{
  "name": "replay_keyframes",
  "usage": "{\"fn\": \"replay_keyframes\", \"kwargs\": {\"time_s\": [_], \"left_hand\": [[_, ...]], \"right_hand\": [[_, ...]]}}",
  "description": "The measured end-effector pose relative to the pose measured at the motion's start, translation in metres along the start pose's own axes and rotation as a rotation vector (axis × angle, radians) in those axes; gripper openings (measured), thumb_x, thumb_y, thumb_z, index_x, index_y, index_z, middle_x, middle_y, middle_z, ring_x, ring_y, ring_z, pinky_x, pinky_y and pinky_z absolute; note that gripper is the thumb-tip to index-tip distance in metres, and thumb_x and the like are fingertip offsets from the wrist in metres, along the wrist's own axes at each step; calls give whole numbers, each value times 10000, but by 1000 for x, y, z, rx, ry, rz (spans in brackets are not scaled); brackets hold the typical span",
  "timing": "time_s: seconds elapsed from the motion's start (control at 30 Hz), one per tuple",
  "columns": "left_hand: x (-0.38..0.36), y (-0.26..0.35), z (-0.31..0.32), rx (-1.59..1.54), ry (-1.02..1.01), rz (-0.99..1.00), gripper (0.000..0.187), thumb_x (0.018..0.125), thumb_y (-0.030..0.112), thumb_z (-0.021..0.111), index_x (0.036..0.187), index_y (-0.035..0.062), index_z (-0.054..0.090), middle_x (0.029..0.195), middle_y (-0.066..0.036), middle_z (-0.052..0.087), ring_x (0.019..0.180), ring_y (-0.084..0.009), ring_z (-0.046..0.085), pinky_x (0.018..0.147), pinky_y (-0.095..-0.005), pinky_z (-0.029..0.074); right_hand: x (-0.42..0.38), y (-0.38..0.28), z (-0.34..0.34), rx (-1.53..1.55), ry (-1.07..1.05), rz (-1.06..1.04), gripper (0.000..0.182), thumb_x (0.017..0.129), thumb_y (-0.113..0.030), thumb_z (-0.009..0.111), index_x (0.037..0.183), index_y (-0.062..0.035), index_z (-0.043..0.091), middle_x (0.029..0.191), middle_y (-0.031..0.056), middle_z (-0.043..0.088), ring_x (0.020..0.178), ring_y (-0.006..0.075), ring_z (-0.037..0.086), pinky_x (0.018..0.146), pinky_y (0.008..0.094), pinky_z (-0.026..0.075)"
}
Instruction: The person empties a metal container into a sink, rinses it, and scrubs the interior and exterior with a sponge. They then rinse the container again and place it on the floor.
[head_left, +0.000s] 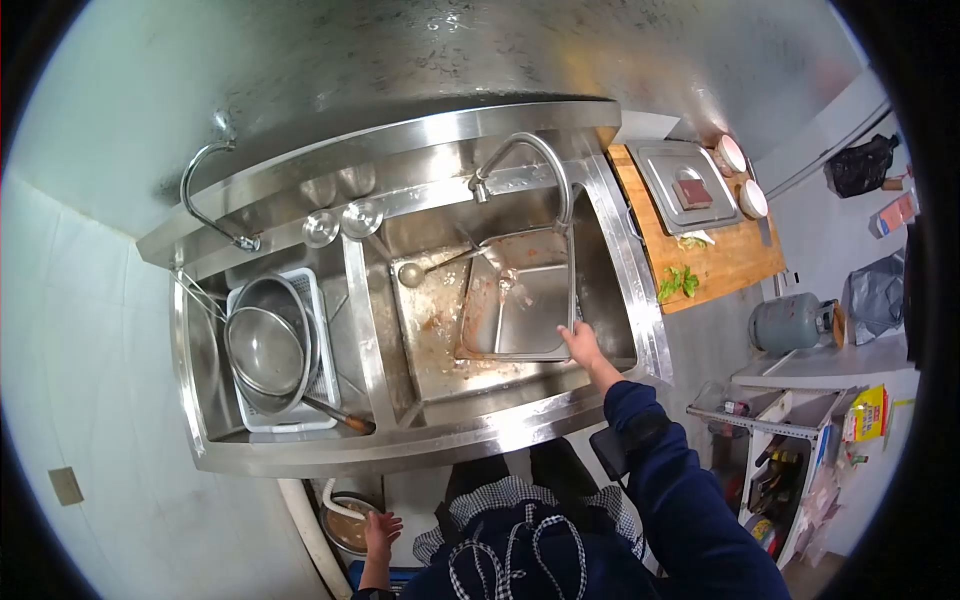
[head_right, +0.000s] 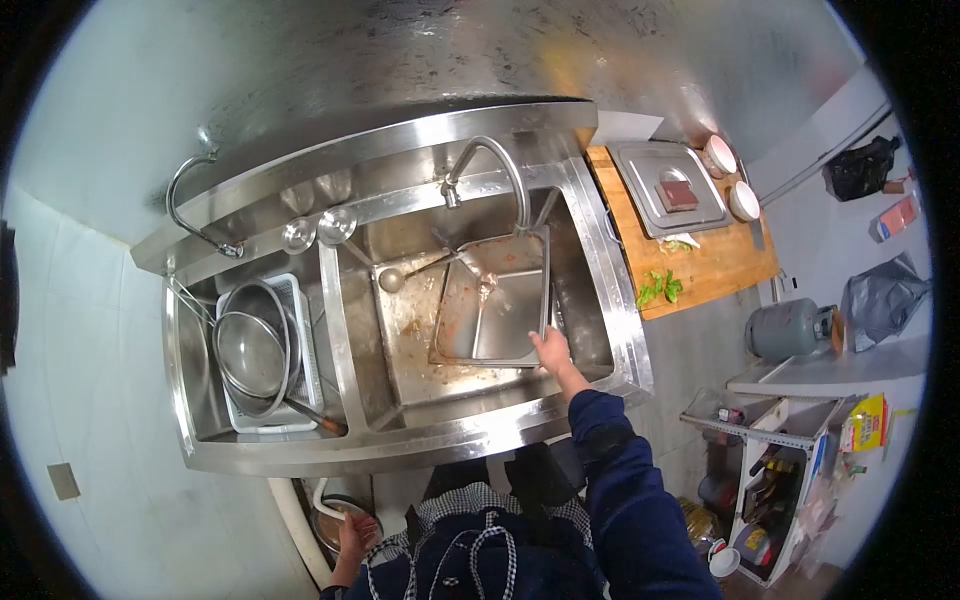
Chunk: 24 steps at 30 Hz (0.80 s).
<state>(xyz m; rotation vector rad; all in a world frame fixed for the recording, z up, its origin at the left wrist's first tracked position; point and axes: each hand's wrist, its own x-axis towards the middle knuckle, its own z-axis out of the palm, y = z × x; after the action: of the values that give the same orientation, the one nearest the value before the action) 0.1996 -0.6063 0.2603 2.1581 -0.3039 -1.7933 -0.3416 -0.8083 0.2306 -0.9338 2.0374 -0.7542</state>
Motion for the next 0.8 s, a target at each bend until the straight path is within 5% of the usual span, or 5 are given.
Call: {"fn": "replay_keyframes", "kwargs": {"time_s": [0.17, 0.37, 0.43, 0.57, 0.8], "left_hand": [[1, 16, 3, 55, -7, 41, 624, 885, 540, 295, 1023, -13, 549, 836, -116, 634, 721, -200, 610, 656, -318, 464], [-5, 46, 3, 70, -53, 124, 548, 895, 480, 353, 978, -23, 554, 788, -111, 634, 656, -176, 608, 573, -274, 469], [-7, 65, 8, 200, -84, 227, 513, 905, 446, 363, 951, -27, 556, 769, -110, 631, 625, -155, 593, 538, -258, 462], [-41, 135, 35, 432, -214, 428, 457, 932, 364, 348, 879, -29, 575, 658, -80, 604, 546, -122, 553, 528, -233, 433], [-79, 257, 107, 338, -344, 748, 291, 916, 251, 436, 887, 0, 580, 648, 8, 516, 579, -66, 449, 523, -216, 363]], "right_hand": [[-6, 7, 20, -104, -253, 344, 592, 748, -358, 645, 1083, 95, 465, 960, 274, 566, 694, 323, 623, 573, 338, 514], [-15, -15, -5, -222, -470, 96, 532, 695, -356, 657, 960, 98, 572, 921, 269, 594, 875, 357, 584, 832, 350, 431], [-22, -32, -17, -413, -369, 18, 433, 708, -340, 631, 926, 34, 611, 909, 224, 610, 867, 337, 590, 783, 363, 446], [-46, -33, -54, -99, -319, -24, 464, 765, -322, 606, 1052, 37, 548, 976, 191, 599, 899, 265, 581, 784, 319, 443], [-85, -5, -100, 152, -207, -60, 326, 777, -230, 619, 976, 22, 562, 815, 67, 597, 754, 137, 553, 693, 264, 450]]}}
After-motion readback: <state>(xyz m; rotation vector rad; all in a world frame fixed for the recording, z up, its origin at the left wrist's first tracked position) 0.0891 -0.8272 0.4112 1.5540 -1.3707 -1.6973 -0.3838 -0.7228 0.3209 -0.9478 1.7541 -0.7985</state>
